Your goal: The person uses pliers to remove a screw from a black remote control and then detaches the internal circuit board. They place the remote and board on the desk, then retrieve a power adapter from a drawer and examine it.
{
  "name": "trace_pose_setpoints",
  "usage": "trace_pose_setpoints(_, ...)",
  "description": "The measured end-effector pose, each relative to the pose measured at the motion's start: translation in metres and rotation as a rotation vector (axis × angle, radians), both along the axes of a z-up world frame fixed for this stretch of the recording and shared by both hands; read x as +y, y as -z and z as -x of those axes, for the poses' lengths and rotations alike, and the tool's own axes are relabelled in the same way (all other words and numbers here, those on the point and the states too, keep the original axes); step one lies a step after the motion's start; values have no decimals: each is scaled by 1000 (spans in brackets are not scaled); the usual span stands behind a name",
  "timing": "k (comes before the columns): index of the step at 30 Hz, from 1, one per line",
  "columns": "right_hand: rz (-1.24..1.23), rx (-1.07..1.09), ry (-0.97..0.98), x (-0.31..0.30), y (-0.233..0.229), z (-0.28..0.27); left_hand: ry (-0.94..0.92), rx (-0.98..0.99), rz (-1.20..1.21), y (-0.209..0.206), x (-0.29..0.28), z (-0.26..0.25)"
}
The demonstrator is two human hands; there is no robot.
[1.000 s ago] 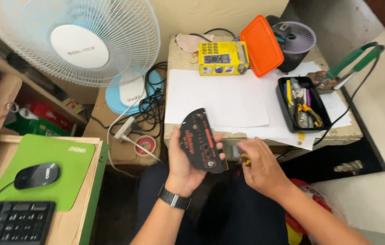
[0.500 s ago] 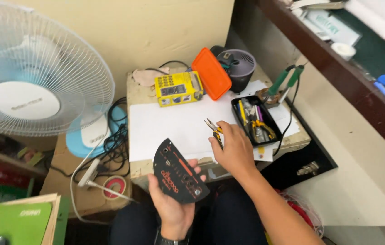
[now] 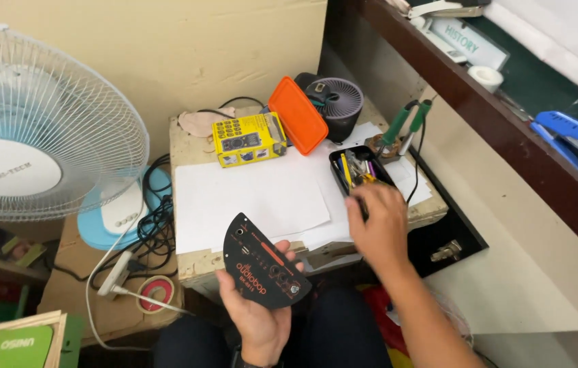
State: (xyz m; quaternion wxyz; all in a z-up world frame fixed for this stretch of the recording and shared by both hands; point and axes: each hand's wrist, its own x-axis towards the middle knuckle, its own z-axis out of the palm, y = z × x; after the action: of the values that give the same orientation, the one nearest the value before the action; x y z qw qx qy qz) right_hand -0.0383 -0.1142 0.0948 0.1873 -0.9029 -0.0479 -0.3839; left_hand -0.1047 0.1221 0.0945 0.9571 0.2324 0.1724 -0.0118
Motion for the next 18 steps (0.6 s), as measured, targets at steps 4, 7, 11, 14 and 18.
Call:
trace_pose_setpoints(4, -309, 184, -391, 73, -20, 72, -64, -1, 23, 5, -3, -3)
trace_pose_setpoints(7, -392, 377, -482, 101, -18, 92, -84, -50, 22, 14, 0, -6)
trace_pose_setpoints(11, -173, 301, -448, 111, -10, 76, -87, -137, -57, 17, 4, -13)
trace_pose_setpoints(14, -142, 353, -445, 114, -8, 54, -108, -185, -152, 24, 8, -34)
trace_pose_setpoints(18, -165, 473, -425, 121, 2, 21, -77, -215, -337, 33, 15, -69)
